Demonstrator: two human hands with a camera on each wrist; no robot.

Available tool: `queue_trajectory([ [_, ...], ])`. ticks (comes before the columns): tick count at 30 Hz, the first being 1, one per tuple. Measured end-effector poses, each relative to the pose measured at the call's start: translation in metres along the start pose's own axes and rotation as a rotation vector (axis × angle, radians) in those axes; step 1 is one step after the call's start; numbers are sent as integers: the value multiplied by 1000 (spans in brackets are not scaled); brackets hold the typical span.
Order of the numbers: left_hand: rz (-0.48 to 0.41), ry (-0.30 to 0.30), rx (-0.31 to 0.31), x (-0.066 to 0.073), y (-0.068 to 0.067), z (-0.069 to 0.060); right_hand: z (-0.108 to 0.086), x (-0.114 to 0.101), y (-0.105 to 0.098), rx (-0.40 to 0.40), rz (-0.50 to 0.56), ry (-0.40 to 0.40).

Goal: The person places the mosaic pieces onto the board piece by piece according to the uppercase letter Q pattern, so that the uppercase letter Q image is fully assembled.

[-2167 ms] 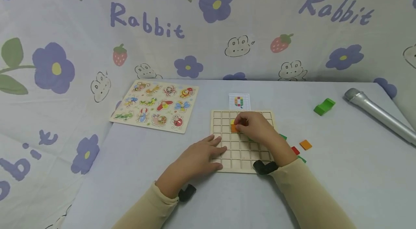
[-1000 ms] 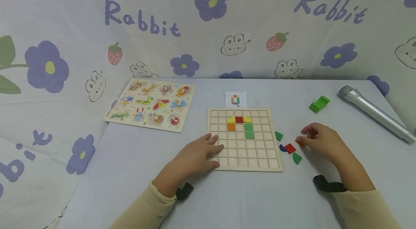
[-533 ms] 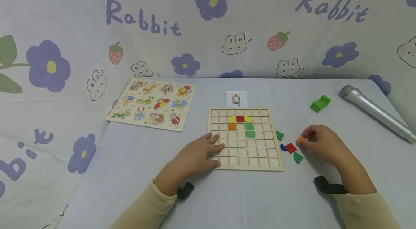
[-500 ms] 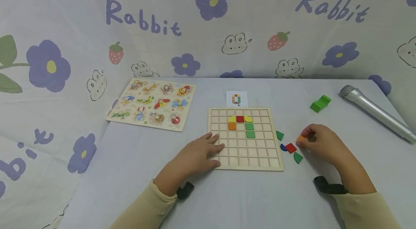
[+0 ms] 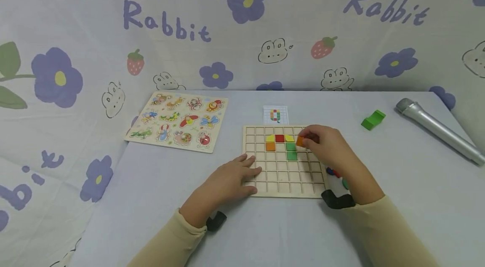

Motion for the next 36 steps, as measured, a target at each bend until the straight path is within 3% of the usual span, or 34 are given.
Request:
queue_trajectory([
  [6, -2, 13, 14, -2, -1, 0, 22, -20, 54, -106, 28, -100],
  [11, -6, 23, 19, 0, -3, 0, 28, -17, 71, -130, -2, -90],
  [30, -1, 17, 4, 1, -2, 1, 28, -16, 74, -164, -62, -90],
  [36, -2, 5, -6, 0, -2, 1, 22, -26, 51, -149, -30, -107],
])
Point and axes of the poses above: each hand's wrist, its own z-axis towards the middle knuckle, its own y-axis out of the palm, x = y × z, the point moved 5 cm from there along z, towards the middle knuckle, and after that the axes turned 14 degrees about z, right-handed, at the moved point
